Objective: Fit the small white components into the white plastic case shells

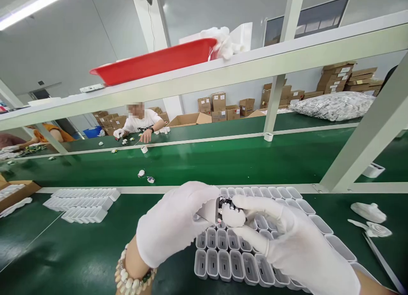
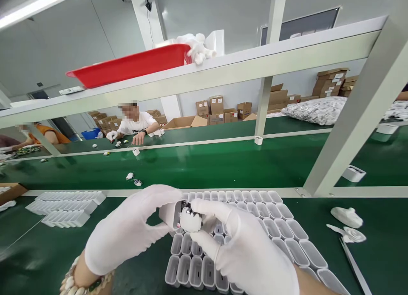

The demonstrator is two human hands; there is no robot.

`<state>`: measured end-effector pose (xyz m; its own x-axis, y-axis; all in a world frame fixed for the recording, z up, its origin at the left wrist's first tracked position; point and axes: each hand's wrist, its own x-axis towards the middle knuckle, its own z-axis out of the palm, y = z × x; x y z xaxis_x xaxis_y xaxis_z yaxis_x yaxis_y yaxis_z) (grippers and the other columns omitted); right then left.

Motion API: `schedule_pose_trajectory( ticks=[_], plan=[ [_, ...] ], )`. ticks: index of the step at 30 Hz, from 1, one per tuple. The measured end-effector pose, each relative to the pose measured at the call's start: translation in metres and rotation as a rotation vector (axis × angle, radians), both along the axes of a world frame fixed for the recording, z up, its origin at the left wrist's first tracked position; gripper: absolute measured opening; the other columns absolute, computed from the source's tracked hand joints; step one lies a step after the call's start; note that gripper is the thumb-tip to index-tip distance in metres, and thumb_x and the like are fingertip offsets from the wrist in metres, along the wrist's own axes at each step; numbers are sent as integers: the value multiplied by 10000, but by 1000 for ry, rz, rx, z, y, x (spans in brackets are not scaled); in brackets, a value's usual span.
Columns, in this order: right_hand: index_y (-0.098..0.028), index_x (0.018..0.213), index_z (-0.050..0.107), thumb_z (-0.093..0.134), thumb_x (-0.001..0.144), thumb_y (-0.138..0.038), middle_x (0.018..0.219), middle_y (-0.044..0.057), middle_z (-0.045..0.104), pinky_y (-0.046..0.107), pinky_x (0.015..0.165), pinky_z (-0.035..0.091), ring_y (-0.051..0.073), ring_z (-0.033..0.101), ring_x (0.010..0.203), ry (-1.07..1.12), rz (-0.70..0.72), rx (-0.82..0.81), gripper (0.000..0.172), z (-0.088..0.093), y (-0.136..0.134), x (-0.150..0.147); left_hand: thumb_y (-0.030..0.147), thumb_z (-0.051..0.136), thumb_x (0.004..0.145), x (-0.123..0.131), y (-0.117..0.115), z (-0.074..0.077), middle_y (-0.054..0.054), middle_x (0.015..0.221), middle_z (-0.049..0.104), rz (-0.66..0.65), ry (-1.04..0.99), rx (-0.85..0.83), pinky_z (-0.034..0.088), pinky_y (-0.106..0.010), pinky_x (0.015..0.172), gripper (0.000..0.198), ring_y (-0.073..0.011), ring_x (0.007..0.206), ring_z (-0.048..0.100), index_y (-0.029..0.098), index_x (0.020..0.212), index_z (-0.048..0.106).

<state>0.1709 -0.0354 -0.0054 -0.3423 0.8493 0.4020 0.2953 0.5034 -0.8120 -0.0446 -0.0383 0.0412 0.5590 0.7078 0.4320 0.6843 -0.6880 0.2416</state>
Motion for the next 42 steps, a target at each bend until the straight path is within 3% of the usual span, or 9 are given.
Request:
schedule_pose_trajectory(
  ticks=[7,16,22,27,31,33,36,39,42],
  plan=[
    [-299,1108,701,617,858,-300,994,27,781,349,718,660,257,743,939,-4,-25,-110,264,-3,-1,2,-76,577,705,3,2,2,29,735,617,-22,41,69,536,-292,682,433,-155,716,591,166,1064,555],
    [-316,1121,702,583,884,-285,933,8,779,320,700,648,222,748,854,-95,-44,-64,267,1,-5,-1,-49,655,685,7,-3,4,-7,885,693,38,110,104,555,-300,678,571,-189,789,664,189,1183,511],
    [-314,1104,700,638,796,-290,957,9,771,313,674,628,231,730,876,-72,-40,-183,315,3,-3,-3,82,765,728,10,-5,1,-35,1106,712,36,53,105,564,-319,799,570,-218,942,696,244,1216,519],
    [-307,1253,599,787,663,-327,1114,46,712,441,910,548,262,668,994,85,32,-386,619,5,9,1,135,772,751,6,-4,-6,-33,1135,712,8,-115,26,554,-290,880,519,-191,1006,691,232,1217,566],
    [-295,1417,407,874,605,-375,1333,82,553,466,1084,377,269,509,1245,202,357,-536,940,2,22,6,182,819,719,10,0,-10,-37,1161,718,-91,-276,-83,542,-286,937,506,-195,1052,688,233,1174,606],
    [-267,1344,466,891,580,-372,1206,60,582,447,1026,416,251,545,1148,255,575,-598,880,2,27,4,202,851,688,15,3,-13,-37,1120,737,-192,-364,-152,551,-270,923,514,-190,1023,703,228,1148,621],
    [-221,966,606,876,579,-324,859,-30,551,379,879,481,186,565,875,366,769,-590,483,4,31,-2,179,867,665,22,8,-17,-42,1064,753,-315,-472,-243,560,-265,905,503,-187,991,714,215,1109,634],
    [-200,739,547,838,597,-255,770,-46,516,344,773,493,154,526,762,430,815,-594,329,7,29,-7,179,891,627,24,10,-19,-65,1100,742,-337,-522,-278,556,-287,923,517,-210,1028,706,202,1079,641],
    [-191,793,573,815,588,-210,857,-22,574,324,710,478,163,539,776,457,779,-639,318,9,25,-9,227,888,638,25,10,-21,-77,1096,745,-341,-539,-263,574,-285,881,519,-216,1002,716,195,1092,639]
  ],
)
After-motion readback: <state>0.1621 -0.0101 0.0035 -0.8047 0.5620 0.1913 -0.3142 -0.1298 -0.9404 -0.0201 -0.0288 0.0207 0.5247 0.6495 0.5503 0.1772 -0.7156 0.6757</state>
